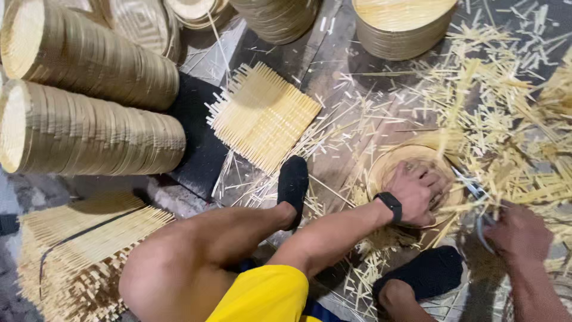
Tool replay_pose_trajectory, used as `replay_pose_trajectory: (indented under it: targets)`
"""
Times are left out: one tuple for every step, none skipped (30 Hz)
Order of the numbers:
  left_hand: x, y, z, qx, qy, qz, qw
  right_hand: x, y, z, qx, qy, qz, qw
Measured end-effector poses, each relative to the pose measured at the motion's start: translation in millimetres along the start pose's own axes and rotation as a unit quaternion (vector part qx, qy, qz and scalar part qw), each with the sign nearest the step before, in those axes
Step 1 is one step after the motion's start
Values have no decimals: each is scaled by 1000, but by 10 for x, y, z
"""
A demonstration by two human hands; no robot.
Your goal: The person assembles circular bamboo basket bottoms by placing a pre-woven square bamboo mat into a round mold, securing it with a bamboo ring, and trimming the excess matting with shears.
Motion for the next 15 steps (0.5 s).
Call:
replay_pose_trajectory:
  targets:
    - [-16, 7, -21, -7, 9, -11, 1000, -36, -19, 8, -12, -21, 3, 1000]
    - [-27, 12, -44, -15, 17, -22, 1000, -69, -49, 41, -24, -43, 6, 999]
    - [-16, -7, -81, 0, 34, -37, 999, -86, -76, 97, -36, -65, 8, 997]
    - [11, -32, -118, 14, 50, -53, 997, -74, -19, 152, -52, -95, 24, 994]
    - [32, -60, -162, 29, 67, -70, 995, -57, 69, 186, -68, -124, 39, 989]
    - [49, -67, -169, 23, 62, -85, 994, -48, 130, 227, -84, -154, 54, 983]
    - [39, -67, -194, 15, 59, -100, 993, -33, 81, 172, -56, -122, 38, 990]
    - [35, -86, -227, 7, 57, -114, 992, -6, 26, 121, -28, -89, 23, 995]
    - [48, -91, -168, 17, 0, -130, 991, 8, -36, 73, 1, -59, 5, 998]
    - [50, -74, -111, 27, -57, -145, 987, 13, -57, 52, -14, -44, 2, 999]
    - [40, -120, -57, 33, -114, -163, 979, -10, -90, 37, -28, -28, -5, 999]
    - [48, -46, -76, -20, -118, -91, 989, -23, -125, 44, -43, -11, -12, 999]
    - [-3, -1, -105, -75, -121, -24, 990, -57, -82, 111, -22, -33, 7, 999]
    - [-44, 70, -128, -129, -122, 43, 983, -75, -36, 210, -3, -56, 25, 998]
    - [-44, 100, -167, -120, -96, 89, 984, -114, 27, 321, -4, -81, 40, 996]
Point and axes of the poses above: each hand's wrist, its own x-axis towards the middle knuckle, its own z-axis out of the back of the hand, y = z × x, the point moved 9 cm from there along x, towards the middle knuckle, and after that the axes turned 4 degrees about x, right-handed, at the moved point
